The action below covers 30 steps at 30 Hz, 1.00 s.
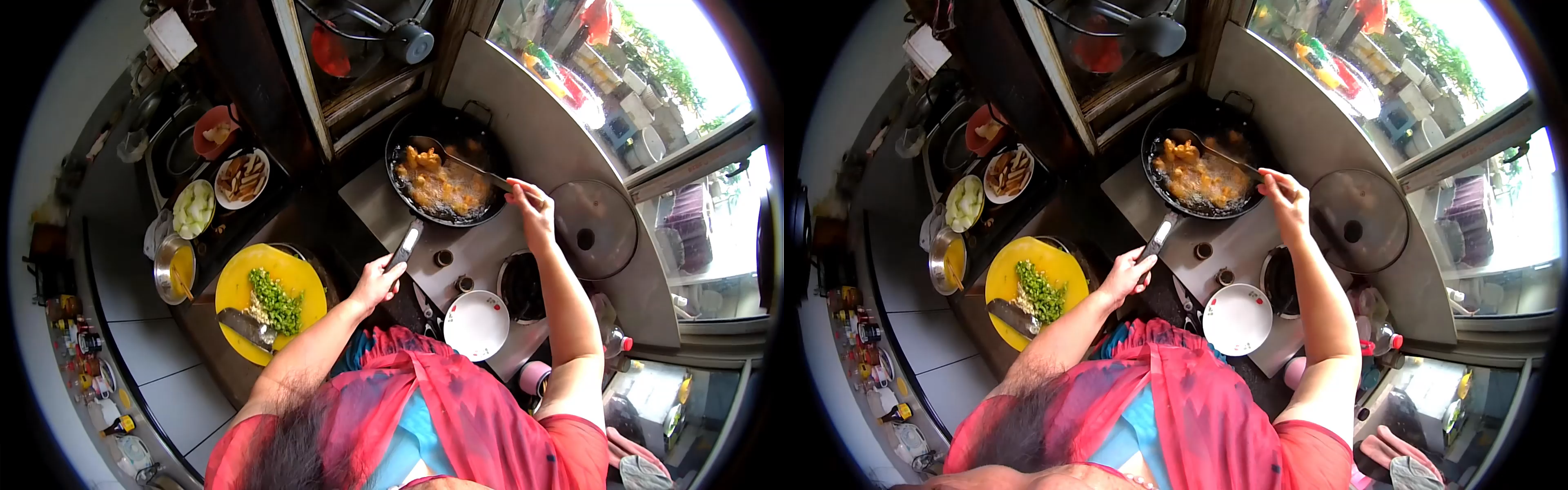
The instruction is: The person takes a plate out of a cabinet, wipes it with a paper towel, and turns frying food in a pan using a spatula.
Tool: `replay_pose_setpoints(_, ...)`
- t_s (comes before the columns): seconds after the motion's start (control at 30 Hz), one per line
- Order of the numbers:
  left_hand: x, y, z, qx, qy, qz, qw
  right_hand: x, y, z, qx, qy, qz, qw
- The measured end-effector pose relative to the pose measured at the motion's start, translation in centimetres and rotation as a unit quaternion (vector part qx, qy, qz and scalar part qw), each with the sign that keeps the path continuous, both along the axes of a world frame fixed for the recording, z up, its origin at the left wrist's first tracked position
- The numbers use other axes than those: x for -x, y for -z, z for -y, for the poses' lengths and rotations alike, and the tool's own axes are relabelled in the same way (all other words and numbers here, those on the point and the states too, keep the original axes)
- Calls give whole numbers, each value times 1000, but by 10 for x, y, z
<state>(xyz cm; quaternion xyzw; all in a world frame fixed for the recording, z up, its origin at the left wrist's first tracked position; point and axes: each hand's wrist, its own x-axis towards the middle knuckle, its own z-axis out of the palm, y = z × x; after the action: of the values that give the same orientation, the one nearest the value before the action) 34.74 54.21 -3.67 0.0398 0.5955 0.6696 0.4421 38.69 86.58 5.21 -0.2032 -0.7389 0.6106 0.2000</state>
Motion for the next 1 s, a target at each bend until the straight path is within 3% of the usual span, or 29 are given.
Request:
replay_pose_setpoints(0.1,0,0,1,2,6,-1,1000,-20,-7,41,-142,-25,-72,987)
replay_pose_setpoints(0.17,0,1,0,3,3,-1,1000,-37,-13,60,-306,-41,-72,949)
replay_pose_setpoints(0.3,0,-1,0,0,-4,-3,1000,-72,-18,94,-382,-66,-95,917)
replay_pose_setpoints(0.53,-3,-14,0,5,-11,-3,1000,-112,-25,115,-428,-60,-94,897)
replay_pose_setpoints(1.0,-2,-13,2,4,-5,13,1000,-151,-30,138,-372,-2,-81,925)
